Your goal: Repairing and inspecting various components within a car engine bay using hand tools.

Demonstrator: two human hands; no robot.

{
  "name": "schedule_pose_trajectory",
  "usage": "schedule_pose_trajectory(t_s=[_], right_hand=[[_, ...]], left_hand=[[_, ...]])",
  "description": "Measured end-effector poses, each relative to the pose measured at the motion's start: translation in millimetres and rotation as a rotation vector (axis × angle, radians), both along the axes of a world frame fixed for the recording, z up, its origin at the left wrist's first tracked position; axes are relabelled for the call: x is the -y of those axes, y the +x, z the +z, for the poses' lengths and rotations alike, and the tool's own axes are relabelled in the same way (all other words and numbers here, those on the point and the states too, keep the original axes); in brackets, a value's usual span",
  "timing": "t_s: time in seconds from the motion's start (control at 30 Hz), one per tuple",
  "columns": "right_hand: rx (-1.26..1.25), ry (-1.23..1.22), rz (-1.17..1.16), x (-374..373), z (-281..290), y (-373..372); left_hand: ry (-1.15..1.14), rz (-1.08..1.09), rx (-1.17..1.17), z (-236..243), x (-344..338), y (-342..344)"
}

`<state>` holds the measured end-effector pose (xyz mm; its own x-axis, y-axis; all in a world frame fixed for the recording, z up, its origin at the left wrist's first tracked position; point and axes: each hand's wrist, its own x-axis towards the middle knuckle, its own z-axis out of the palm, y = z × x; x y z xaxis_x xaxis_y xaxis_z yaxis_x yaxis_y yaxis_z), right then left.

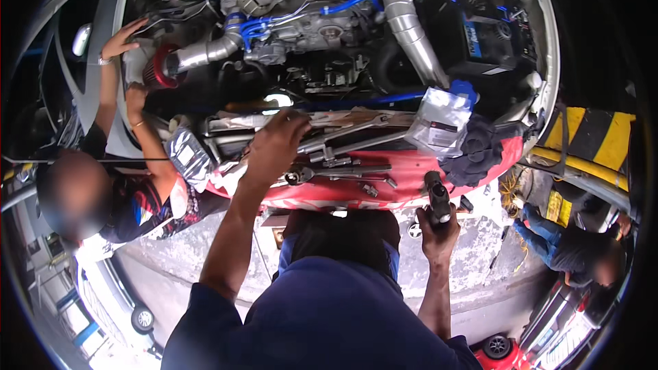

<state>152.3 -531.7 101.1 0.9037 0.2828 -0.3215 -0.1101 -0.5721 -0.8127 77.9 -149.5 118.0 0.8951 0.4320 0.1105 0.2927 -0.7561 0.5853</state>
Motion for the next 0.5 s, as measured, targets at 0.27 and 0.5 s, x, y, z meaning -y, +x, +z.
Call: schedule_pose_trajectory(t_s=[0.27, 0.5], right_hand=[[0.012, -0.048, 0.234, -30.8, -6.5, 30.8], [0.152, -0.009, 0.407, -75.3, 20.6, 50.8]], left_hand=[[0.152, 0.134, -0.152, -40.6, 29.9, -109.9], [0.189, 0.072, -0.170, -48.1, 25.0, -107.7]])
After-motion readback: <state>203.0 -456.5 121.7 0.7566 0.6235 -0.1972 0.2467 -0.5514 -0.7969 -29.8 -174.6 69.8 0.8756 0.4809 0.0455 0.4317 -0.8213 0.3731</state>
